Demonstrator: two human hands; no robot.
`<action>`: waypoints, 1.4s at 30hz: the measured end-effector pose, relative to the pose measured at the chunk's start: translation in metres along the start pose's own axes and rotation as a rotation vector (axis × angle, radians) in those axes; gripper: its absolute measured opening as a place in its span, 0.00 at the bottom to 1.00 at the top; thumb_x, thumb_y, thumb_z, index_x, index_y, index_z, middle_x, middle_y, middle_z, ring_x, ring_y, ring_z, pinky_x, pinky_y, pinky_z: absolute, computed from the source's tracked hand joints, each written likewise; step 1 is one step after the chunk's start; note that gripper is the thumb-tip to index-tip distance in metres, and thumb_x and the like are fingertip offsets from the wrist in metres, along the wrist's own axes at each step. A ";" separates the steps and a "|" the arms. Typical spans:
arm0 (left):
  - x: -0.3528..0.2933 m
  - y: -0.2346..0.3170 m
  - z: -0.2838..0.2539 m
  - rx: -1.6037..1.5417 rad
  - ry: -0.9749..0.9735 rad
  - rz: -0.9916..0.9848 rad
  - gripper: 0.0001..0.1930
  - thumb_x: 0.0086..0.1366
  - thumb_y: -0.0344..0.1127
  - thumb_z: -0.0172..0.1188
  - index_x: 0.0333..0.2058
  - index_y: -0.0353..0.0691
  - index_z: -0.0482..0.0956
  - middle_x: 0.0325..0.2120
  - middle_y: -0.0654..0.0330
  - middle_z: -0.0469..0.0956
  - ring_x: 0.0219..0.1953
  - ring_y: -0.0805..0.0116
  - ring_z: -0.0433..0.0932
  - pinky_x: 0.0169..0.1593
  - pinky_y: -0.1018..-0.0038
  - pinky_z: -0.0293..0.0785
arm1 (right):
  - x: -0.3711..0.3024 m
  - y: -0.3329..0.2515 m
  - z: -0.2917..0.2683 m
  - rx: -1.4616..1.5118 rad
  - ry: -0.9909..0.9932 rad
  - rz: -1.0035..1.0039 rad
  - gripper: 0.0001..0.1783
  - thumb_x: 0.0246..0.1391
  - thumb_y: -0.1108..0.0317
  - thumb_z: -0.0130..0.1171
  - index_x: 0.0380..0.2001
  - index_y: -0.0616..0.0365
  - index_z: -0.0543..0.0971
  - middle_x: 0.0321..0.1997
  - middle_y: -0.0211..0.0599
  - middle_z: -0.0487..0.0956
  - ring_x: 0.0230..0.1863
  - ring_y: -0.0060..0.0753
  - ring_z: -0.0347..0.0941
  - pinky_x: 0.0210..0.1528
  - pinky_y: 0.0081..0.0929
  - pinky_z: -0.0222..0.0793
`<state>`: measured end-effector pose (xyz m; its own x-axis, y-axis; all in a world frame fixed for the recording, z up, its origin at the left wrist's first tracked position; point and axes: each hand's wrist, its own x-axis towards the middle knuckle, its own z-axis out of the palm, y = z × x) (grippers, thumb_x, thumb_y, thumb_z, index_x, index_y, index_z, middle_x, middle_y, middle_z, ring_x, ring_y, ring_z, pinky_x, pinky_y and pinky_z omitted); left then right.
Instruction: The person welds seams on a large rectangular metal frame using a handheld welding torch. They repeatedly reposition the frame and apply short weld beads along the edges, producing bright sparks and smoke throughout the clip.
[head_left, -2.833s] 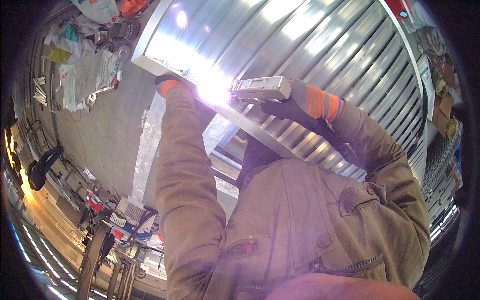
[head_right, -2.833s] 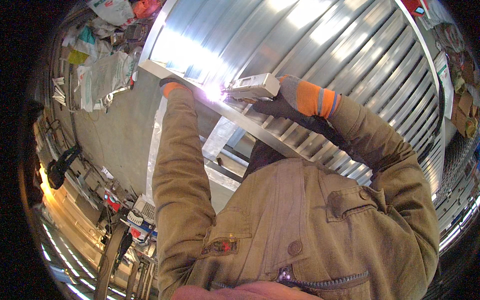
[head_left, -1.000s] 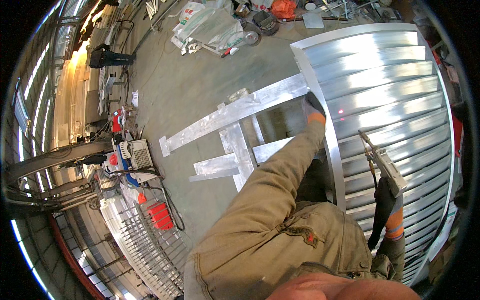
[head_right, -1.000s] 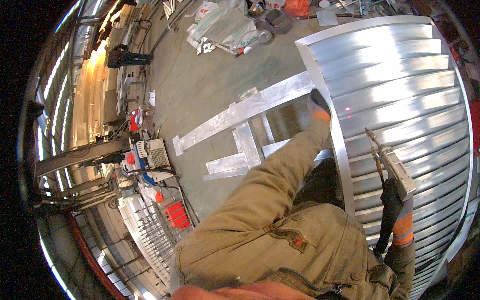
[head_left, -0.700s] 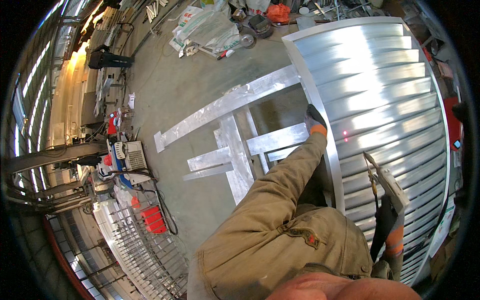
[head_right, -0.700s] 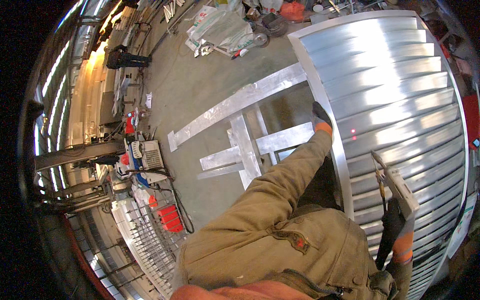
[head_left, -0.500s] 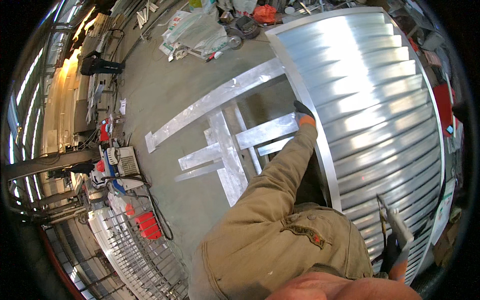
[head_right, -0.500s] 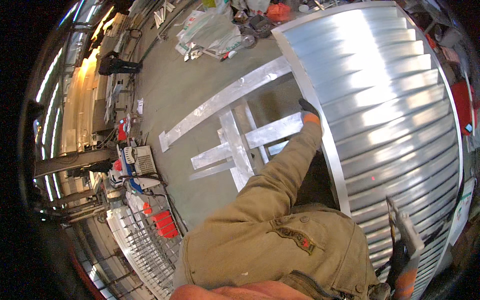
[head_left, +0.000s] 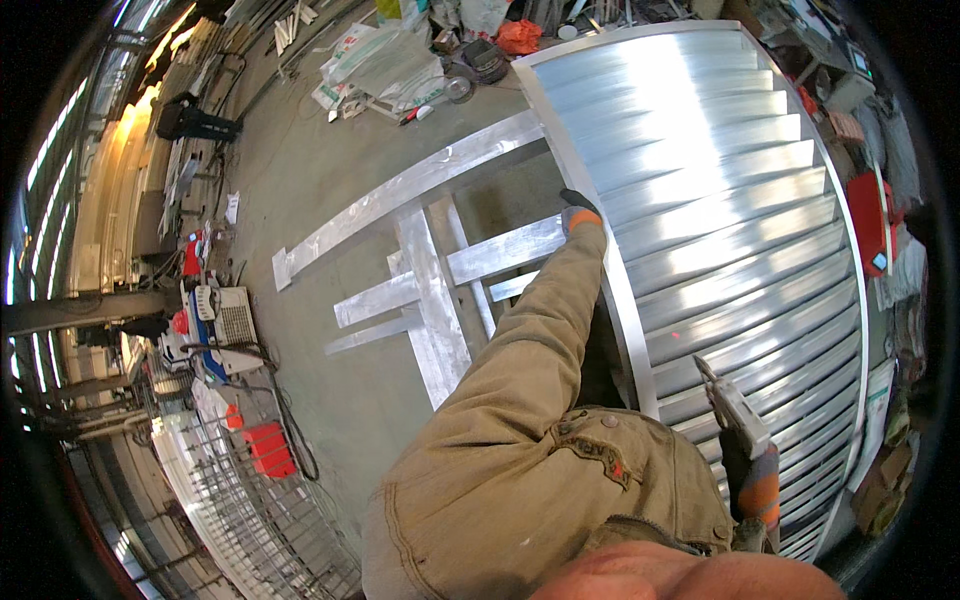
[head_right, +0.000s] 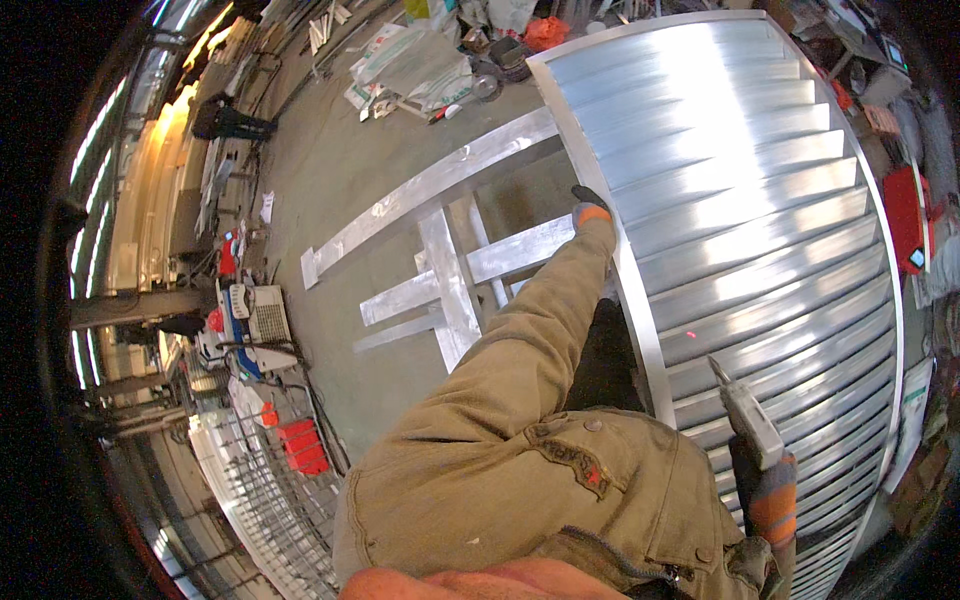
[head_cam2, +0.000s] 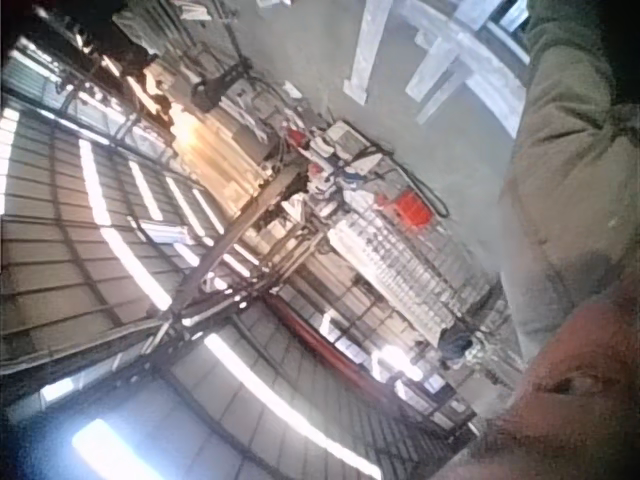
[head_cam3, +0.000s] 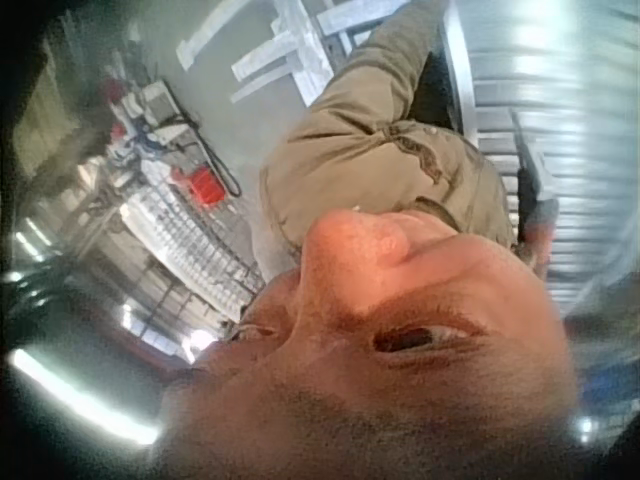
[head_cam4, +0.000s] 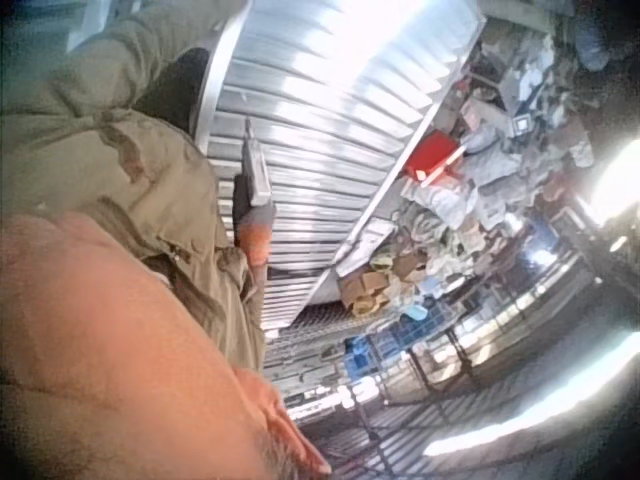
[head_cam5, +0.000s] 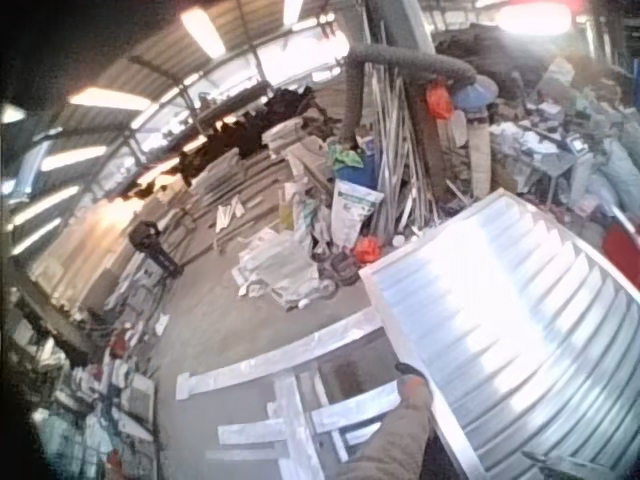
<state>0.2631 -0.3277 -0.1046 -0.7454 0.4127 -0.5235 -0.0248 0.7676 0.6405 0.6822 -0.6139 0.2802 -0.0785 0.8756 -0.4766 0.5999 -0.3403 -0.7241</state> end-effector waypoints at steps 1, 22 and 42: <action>0.002 0.000 0.003 0.006 0.007 -0.012 0.46 0.79 0.68 0.28 0.57 0.32 0.84 0.55 0.39 0.84 0.60 0.38 0.81 0.60 0.55 0.79 | 0.018 -0.010 0.005 -0.103 -0.043 -0.141 0.13 0.69 0.66 0.64 0.49 0.65 0.85 0.36 0.45 0.88 0.38 0.40 0.86 0.39 0.38 0.78; 0.027 -0.028 0.017 0.059 0.097 0.007 0.38 0.79 0.62 0.39 0.50 0.32 0.87 0.48 0.40 0.86 0.53 0.39 0.84 0.56 0.51 0.79 | 0.307 -0.101 0.072 0.401 -0.241 -0.292 0.12 0.75 0.63 0.59 0.45 0.61 0.83 0.31 0.26 0.78 0.30 0.22 0.74 0.30 0.25 0.72; 0.034 -0.039 0.005 -0.761 -0.028 -0.047 0.42 0.77 0.69 0.49 0.54 0.26 0.84 0.46 0.47 0.86 0.43 0.52 0.82 0.51 0.56 0.76 | 0.376 -0.101 0.100 0.195 -0.460 -0.230 0.32 0.69 0.46 0.66 0.62 0.63 0.80 0.28 0.27 0.79 0.28 0.17 0.72 0.29 0.23 0.72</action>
<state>0.2420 -0.3416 -0.1504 -0.7150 0.4079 -0.5678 -0.5165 0.2393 0.8222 0.5124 -0.2843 0.1242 -0.5563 0.7098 -0.4321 0.3710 -0.2531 -0.8935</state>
